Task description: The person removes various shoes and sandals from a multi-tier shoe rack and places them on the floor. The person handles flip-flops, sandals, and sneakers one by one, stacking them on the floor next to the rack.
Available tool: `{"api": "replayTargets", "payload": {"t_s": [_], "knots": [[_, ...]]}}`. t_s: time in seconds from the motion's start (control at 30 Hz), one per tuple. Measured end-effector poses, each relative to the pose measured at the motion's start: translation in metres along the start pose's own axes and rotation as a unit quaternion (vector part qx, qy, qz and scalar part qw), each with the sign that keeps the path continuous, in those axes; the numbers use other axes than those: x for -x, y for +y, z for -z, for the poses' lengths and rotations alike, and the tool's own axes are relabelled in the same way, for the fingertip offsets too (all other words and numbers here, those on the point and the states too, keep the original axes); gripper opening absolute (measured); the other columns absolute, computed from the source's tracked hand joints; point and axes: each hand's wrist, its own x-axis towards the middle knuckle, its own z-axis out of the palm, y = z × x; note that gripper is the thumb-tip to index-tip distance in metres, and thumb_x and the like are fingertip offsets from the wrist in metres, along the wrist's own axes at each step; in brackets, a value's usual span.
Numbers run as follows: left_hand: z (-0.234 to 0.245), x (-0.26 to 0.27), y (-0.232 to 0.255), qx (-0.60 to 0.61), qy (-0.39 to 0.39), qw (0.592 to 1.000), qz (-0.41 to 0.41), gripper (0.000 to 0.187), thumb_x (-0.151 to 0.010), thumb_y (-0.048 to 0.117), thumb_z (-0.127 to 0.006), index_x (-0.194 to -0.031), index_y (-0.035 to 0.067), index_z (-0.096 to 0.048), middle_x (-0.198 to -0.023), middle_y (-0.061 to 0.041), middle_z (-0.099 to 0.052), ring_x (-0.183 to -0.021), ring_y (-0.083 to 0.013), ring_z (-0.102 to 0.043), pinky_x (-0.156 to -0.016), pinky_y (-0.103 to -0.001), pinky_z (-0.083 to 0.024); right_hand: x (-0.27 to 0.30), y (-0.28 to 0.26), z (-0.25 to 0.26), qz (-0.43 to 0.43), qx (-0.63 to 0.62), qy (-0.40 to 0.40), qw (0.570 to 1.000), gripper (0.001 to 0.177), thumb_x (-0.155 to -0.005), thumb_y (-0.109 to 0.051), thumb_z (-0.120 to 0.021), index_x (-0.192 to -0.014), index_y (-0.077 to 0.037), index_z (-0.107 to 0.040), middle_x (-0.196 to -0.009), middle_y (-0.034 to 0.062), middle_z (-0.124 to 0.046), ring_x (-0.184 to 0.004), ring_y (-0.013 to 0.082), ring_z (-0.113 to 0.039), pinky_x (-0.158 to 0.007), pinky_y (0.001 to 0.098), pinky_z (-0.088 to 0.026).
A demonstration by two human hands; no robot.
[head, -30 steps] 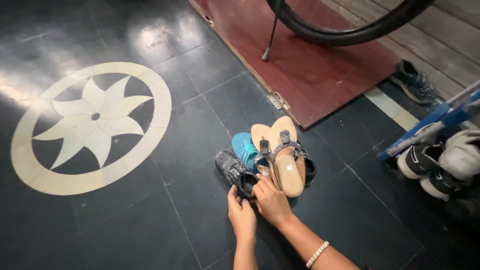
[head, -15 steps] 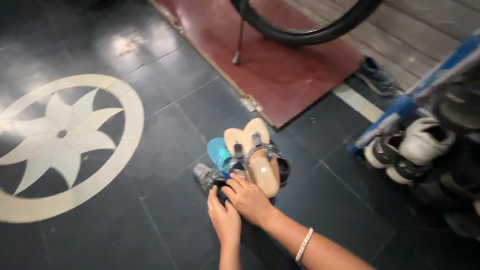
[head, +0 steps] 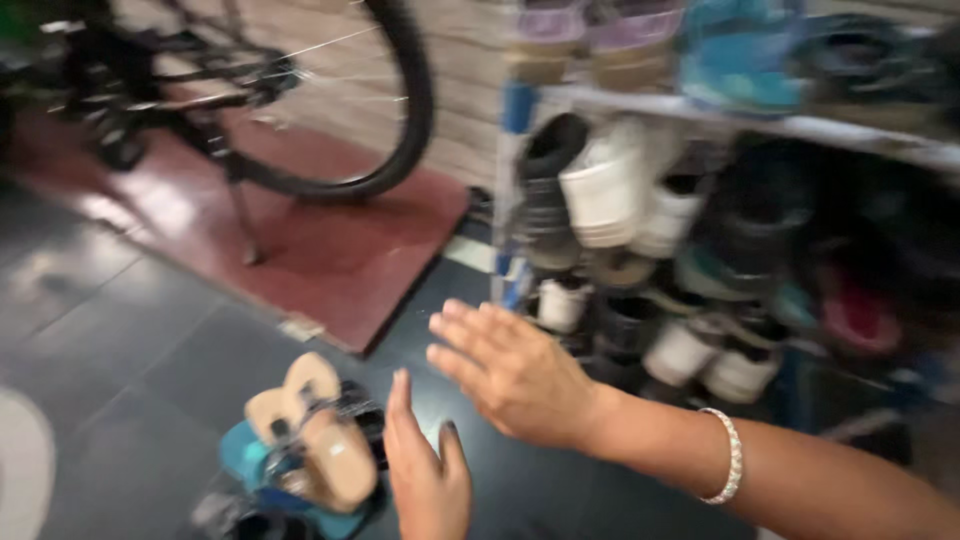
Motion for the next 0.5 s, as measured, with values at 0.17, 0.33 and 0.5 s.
{"api": "replayTargets", "payload": {"t_s": [0.17, 0.33, 0.5], "knots": [[-0.044, -0.046, 0.139, 0.056, -0.037, 0.986, -0.151, 0.065, -0.085, -0.004, -0.059, -0.148, -0.005, -0.042, -0.150, -0.028, -0.049, -0.138, -0.0430, -0.048, -0.115, -0.047, -0.037, 0.034, 0.049, 0.101, -0.122, 0.024, 0.098, 0.987, 0.051, -0.086, -0.015, -0.072, -0.134, -0.002, -0.060, -0.147, 0.0214, -0.054, -0.142, 0.0411, -0.047, -0.116, 0.0530, -0.038], [-0.089, -0.066, 0.261, 0.112, -0.060, 0.958, -0.259, 0.062, -0.088, -0.002, -0.058, -0.149, -0.003, -0.044, -0.153, -0.025, -0.048, -0.142, -0.0424, -0.047, -0.119, -0.049, -0.036, 0.073, 0.090, 0.190, -0.202, 0.169, 0.196, 0.945, 0.044, -0.092, -0.012, -0.072, -0.134, -0.005, -0.062, -0.151, 0.0201, -0.053, -0.147, 0.0420, -0.045, -0.122, 0.0538, -0.038], [-0.137, -0.059, 0.340, 0.111, -0.078, 0.924, -0.357, 0.065, -0.090, -0.002, -0.058, -0.153, 0.001, -0.042, -0.158, -0.025, -0.044, -0.145, -0.0449, -0.045, -0.122, -0.051, -0.035, 0.137, 0.121, 0.268, -0.288, 0.260, 0.252, 0.887, 0.038, -0.102, -0.015, -0.078, -0.136, -0.006, -0.065, -0.151, 0.0165, -0.052, -0.151, 0.0412, -0.038, -0.127, 0.0542, -0.031]]}}
